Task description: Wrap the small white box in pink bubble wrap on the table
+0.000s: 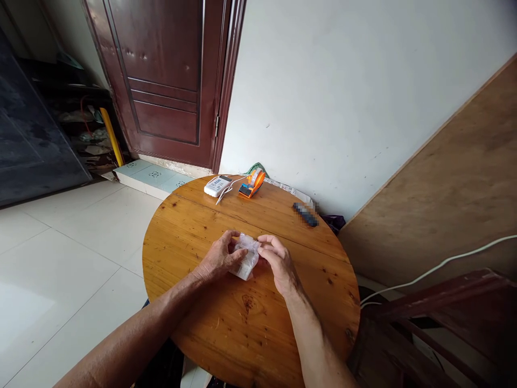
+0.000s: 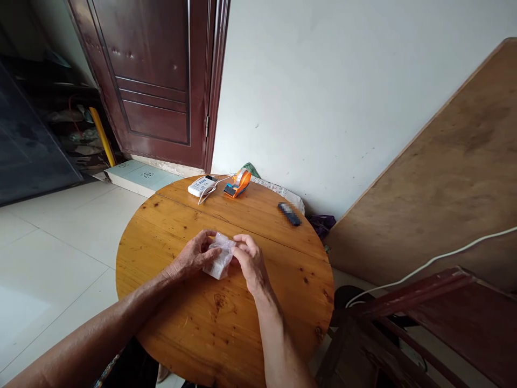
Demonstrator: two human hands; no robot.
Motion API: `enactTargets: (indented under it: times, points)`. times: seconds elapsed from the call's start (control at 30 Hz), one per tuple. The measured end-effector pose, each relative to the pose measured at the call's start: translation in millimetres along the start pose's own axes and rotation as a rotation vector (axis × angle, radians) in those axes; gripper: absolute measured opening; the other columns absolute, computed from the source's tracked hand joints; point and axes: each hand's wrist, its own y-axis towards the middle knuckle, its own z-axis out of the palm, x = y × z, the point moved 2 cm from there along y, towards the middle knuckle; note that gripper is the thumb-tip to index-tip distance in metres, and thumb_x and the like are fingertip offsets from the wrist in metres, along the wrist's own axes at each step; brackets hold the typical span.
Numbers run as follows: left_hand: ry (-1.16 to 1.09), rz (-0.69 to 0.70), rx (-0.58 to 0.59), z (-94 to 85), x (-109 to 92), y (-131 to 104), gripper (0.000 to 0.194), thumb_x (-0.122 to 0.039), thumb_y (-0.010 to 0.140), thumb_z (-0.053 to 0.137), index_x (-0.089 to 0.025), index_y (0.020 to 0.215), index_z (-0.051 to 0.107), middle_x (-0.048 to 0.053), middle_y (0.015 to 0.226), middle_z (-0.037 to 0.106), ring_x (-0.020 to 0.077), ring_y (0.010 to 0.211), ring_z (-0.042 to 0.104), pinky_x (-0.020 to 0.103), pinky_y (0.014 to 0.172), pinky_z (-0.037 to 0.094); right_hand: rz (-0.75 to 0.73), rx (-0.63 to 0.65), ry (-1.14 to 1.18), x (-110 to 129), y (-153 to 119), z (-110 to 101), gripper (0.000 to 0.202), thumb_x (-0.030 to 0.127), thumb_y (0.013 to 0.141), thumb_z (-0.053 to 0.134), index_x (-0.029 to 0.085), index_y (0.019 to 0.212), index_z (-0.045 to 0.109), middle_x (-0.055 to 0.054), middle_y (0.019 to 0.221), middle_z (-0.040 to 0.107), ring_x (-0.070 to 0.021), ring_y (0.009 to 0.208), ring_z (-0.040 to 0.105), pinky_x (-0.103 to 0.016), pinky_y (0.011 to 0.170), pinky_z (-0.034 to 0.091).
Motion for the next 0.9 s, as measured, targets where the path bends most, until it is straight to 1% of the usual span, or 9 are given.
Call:
enactTargets:
  times: [0.13,0.23,0.3,0.47,0.53,0.63,0.7,0.8,0.9]
  points:
    - [0.022,-0.008,-0.075,0.7,-1.8,-0.1,0.031,-0.037,0.078,0.065,-0.018,0.095,0.048,0.0,0.081,0.06,0.0131,0.071,0.055,0.025,0.065,0.043,-0.037,-0.039,-0.052,0.9,-0.9,-1.4,0.019,0.033,0.066,0.065,0.023,0.074,0.051,0.006,0.056,0.057,-0.0132,0.054,0.047,-0.025,0.055,0.038]
    - [0.111,-0.021,-0.144,0.3,-2.6,-0.7,0.025,-0.035,0.078,0.064,-0.019,0.085,0.045,-0.004,0.071,0.053,0.011,0.064,0.048,0.023,0.059,0.038,-0.055,-0.06,-0.137,1.0,-1.1,-1.8,0.019,0.038,0.07,0.064,0.02,0.066,0.058,0.003,0.059,0.057,-0.0132,0.057,0.048,-0.025,0.055,0.038]
    - [0.157,-0.028,-0.149,0.3,-3.3,-1.2,0.023,-0.034,0.078,0.064,-0.019,0.081,0.046,-0.004,0.068,0.052,0.0106,0.062,0.046,0.022,0.057,0.036,-0.061,-0.062,-0.163,0.8,-1.1,-1.8,0.021,0.04,0.071,0.065,0.019,0.067,0.063,0.001,0.062,0.06,-0.0143,0.061,0.051,-0.026,0.058,0.041]
    - [0.126,-0.031,-0.098,0.6,-8.7,-2.3,0.02,-0.03,0.079,0.062,-0.017,0.094,0.058,-0.002,0.074,0.059,0.0114,0.066,0.051,0.022,0.06,0.038,-0.094,-0.062,-0.207,-1.3,-0.1,-1.8,0.023,0.039,0.071,0.067,0.018,0.079,0.068,-0.001,0.068,0.065,-0.0158,0.065,0.056,-0.028,0.064,0.046]
    - [0.151,-0.054,-0.093,0.3,-12.2,-3.0,0.018,-0.029,0.08,0.061,-0.016,0.091,0.061,-0.002,0.071,0.06,0.0115,0.064,0.052,0.022,0.058,0.038,-0.1,-0.066,-0.218,-2.6,0.4,-2.1,0.027,0.039,0.071,0.069,0.017,0.086,0.069,-0.003,0.077,0.07,-0.0177,0.069,0.061,-0.029,0.067,0.049]
    - [0.17,-0.073,-0.089,0.3,-16.6,-4.7,0.014,-0.028,0.08,0.061,-0.015,0.085,0.059,-0.002,0.065,0.058,0.011,0.059,0.051,0.021,0.054,0.037,-0.105,-0.04,-0.261,-4.2,0.7,-2.5,0.03,0.04,0.073,0.067,0.016,0.091,0.071,-0.006,0.084,0.073,-0.0205,0.074,0.065,-0.031,0.07,0.05]
    - [0.147,-0.066,-0.099,0.5,-17.3,-5.5,0.016,-0.026,0.079,0.061,-0.015,0.089,0.057,-0.002,0.068,0.059,0.0106,0.059,0.052,0.021,0.054,0.038,-0.11,-0.011,-0.301,-5.2,0.3,-2.3,0.03,0.04,0.076,0.064,0.017,0.092,0.073,-0.007,0.084,0.074,-0.022,0.076,0.066,-0.032,0.071,0.051]
    - [0.133,-0.035,-0.148,0.4,-15.1,-5.5,0.029,-0.024,0.077,0.062,-0.017,0.104,0.055,-0.002,0.078,0.062,0.0106,0.062,0.054,0.021,0.056,0.04,-0.142,0.031,-0.327,-7.1,-0.1,-0.7,0.031,0.042,0.081,0.06,0.017,0.093,0.075,-0.007,0.088,0.074,-0.0238,0.083,0.067,-0.033,0.076,0.05]
    - [0.193,-0.012,-0.134,0.9,-11.1,-4.2,0.026,-0.025,0.077,0.062,-0.016,0.101,0.057,-0.002,0.074,0.059,0.0108,0.061,0.052,0.021,0.058,0.041,-0.19,0.083,-0.314,-9.6,0.3,2.6,0.032,0.042,0.085,0.056,0.018,0.091,0.076,-0.007,0.091,0.072,-0.0236,0.087,0.065,-0.033,0.079,0.049]
